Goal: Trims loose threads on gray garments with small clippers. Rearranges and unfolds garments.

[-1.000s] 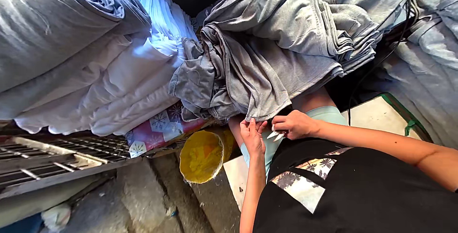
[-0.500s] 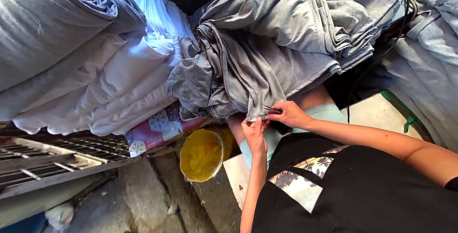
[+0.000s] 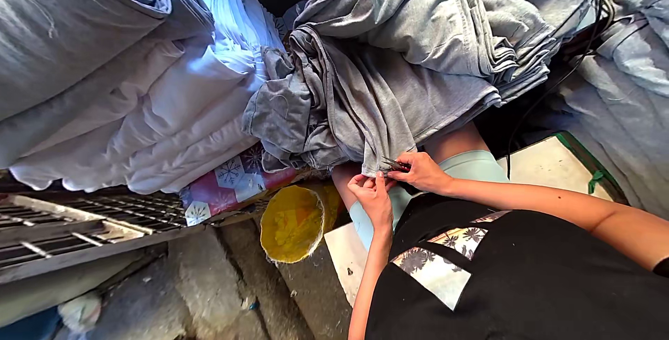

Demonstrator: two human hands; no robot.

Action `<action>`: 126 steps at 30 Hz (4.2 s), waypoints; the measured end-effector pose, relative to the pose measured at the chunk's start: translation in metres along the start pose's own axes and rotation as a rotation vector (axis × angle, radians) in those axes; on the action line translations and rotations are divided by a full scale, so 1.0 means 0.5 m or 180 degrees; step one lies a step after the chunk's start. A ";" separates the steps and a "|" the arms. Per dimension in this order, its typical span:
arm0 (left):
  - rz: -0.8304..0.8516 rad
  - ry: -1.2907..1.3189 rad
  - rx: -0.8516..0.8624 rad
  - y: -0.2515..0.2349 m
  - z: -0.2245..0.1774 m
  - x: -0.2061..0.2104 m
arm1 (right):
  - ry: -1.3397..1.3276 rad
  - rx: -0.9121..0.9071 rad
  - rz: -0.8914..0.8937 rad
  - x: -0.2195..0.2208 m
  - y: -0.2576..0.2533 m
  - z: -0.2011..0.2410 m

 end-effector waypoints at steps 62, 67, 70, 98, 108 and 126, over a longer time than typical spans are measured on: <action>0.0481 -0.0099 -0.0918 0.009 -0.007 -0.024 | -0.1465 0.0705 0.1915 -0.037 0.035 -0.059; 0.0562 -0.0207 -0.0796 0.018 -0.023 -0.022 | -0.1319 0.0694 0.2187 -0.018 0.020 -0.031; 0.0585 -0.0210 -0.0801 0.017 -0.023 -0.027 | -0.1510 0.0783 0.2265 -0.013 0.012 -0.021; 0.1027 -0.0499 -0.0596 0.025 -0.024 -0.055 | -0.1704 0.1108 0.2404 -0.003 -0.022 -0.033; 0.0191 -0.1390 -0.0649 -0.034 -0.065 -0.176 | -0.1936 0.0919 0.1751 -0.034 0.014 -0.052; -0.0095 0.1094 -0.1626 0.010 -0.093 0.027 | 0.1465 -0.2456 -0.1684 -0.061 0.023 0.009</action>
Point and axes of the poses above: each hand's wrist, its own y-axis away from the middle knuckle, its own x-axis out of the palm, z = x × y, the point moved 3 cm from there along -y, towards the middle knuckle, and after that the axes turned 11 degrees about y, right-handed, at the moved point
